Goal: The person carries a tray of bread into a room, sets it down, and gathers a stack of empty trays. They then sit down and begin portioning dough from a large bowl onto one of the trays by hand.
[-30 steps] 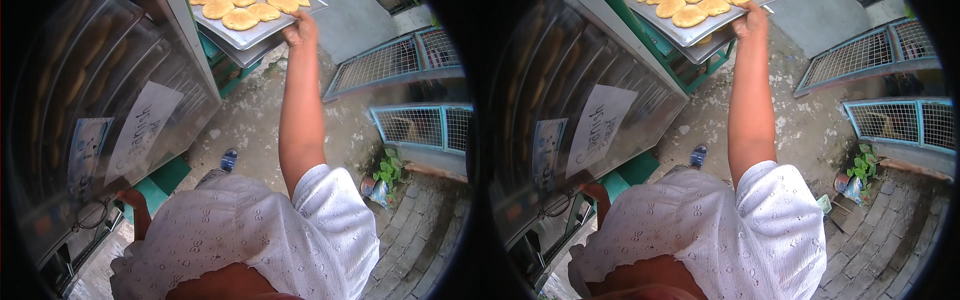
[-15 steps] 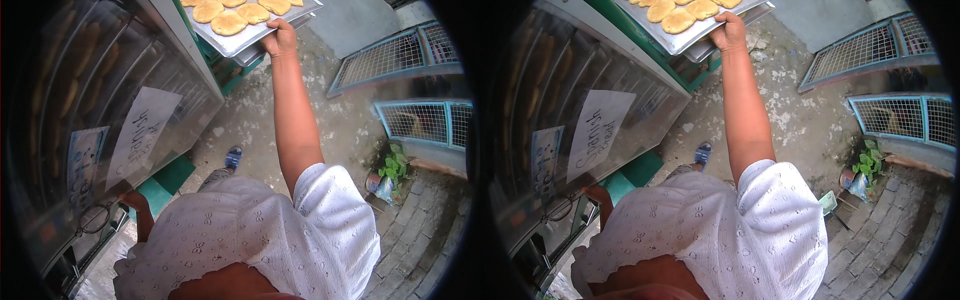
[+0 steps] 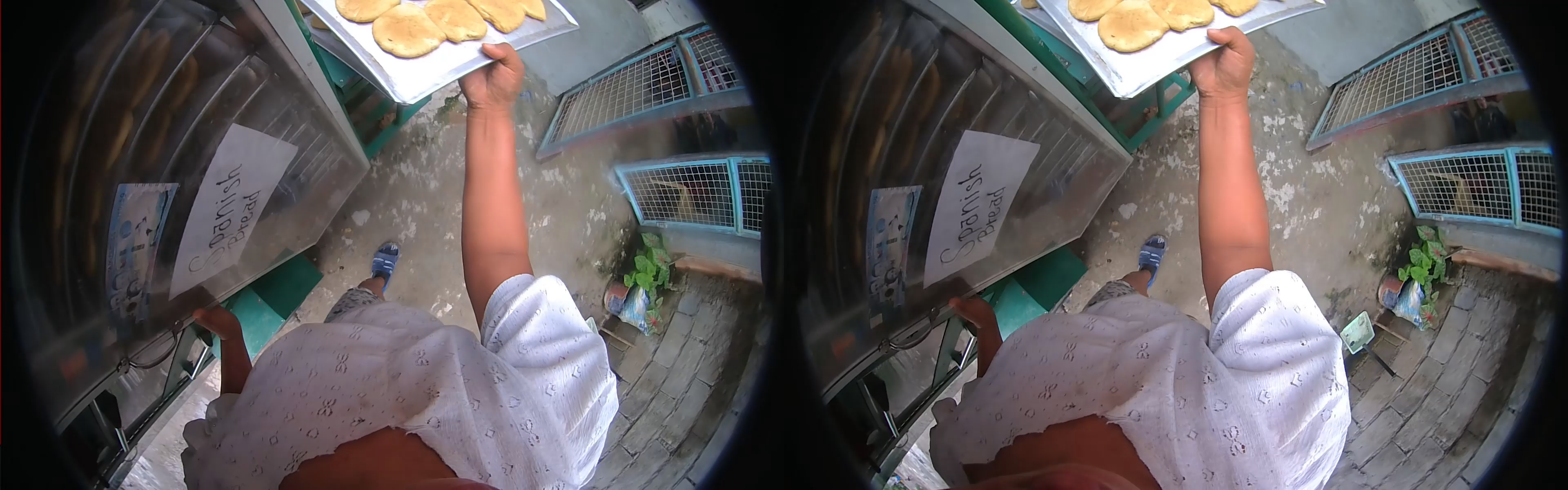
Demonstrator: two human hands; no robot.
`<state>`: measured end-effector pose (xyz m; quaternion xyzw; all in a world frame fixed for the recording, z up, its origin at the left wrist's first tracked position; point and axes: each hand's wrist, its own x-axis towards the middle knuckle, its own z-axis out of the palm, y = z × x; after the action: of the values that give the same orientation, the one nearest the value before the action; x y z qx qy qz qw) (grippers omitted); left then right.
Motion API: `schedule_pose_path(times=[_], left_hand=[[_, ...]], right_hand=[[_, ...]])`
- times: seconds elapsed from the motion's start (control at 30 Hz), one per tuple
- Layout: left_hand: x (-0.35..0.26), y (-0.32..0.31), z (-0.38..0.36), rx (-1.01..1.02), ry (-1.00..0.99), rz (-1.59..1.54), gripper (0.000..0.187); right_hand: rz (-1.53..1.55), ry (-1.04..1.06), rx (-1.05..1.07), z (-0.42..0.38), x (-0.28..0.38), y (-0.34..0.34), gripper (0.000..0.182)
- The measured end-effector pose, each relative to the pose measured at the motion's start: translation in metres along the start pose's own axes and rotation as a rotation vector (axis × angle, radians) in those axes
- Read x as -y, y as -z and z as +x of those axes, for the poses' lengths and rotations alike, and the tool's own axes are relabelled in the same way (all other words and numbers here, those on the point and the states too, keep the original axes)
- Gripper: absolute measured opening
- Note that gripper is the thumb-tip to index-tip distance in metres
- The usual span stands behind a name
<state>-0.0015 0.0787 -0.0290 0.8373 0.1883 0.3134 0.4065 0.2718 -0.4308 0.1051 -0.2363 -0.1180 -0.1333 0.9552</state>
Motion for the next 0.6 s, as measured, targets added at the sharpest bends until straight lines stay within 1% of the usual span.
schedule_pose_path(times=[0.03,0.1,0.13,0.17,0.23,0.27,0.3,0.33,0.4,0.47,0.5,0.53,0.57,0.6], left_hand=[[-0.006,0.003,0.0,0.015,0.001,0.007,0.079],[-0.012,-0.005,0.003,-0.033,0.061,-0.378,0.081],[0.019,0.003,0.006,-0.017,0.109,-0.116,0.083],[0.001,0.001,0.008,0.036,0.096,-0.049,0.084],[0.004,-0.007,0.014,0.035,0.025,-0.162,0.077],[0.005,-0.009,0.018,0.036,0.023,-0.167,0.077],[0.006,-0.01,0.021,0.072,-0.048,-0.113,0.073],[0.007,-0.01,0.023,0.112,-0.117,-0.055,0.07],[0.005,-0.016,0.029,0.183,-0.205,-0.177,0.064],[0.0,-0.024,0.023,0.117,-0.093,-0.116,0.059],[-0.023,-0.025,0.013,0.073,-0.129,-0.137,0.058],[-0.041,-0.028,0.005,0.027,-0.168,-0.158,0.058],[-0.031,-0.029,0.003,0.079,-0.175,-0.261,0.063],[-0.037,-0.022,-0.004,0.153,-0.13,-0.415,0.068]], right_hand=[[-0.004,0.036,-0.018,-0.021,0.012,-0.006,0.065],[-0.059,0.07,-0.108,-0.054,0.038,-0.013,0.066],[-0.088,0.104,-0.109,-0.087,0.059,-0.017,0.067],[-0.112,0.132,-0.111,-0.115,0.076,-0.017,0.067],[-0.131,0.139,-0.169,-0.167,0.103,-0.006,0.068],[-0.157,0.181,-0.171,-0.194,0.11,-0.014,0.068],[-0.184,0.221,-0.173,-0.222,0.119,-0.022,0.068],[-0.148,0.213,-0.174,-0.254,0.126,-0.023,0.067],[-0.083,0.18,-0.188,-0.317,0.138,-0.019,0.066],[-0.061,0.153,-0.224,-0.385,0.149,-0.016,0.064],[-0.07,0.153,-0.238,-0.419,0.153,-0.019,0.063],[-0.128,0.202,-0.26,-0.448,0.154,-0.028,0.065],[-0.184,0.252,-0.286,-0.476,0.153,-0.038,0.068],[-0.184,0.248,-0.291,-0.498,0.156,-0.039,0.068]])
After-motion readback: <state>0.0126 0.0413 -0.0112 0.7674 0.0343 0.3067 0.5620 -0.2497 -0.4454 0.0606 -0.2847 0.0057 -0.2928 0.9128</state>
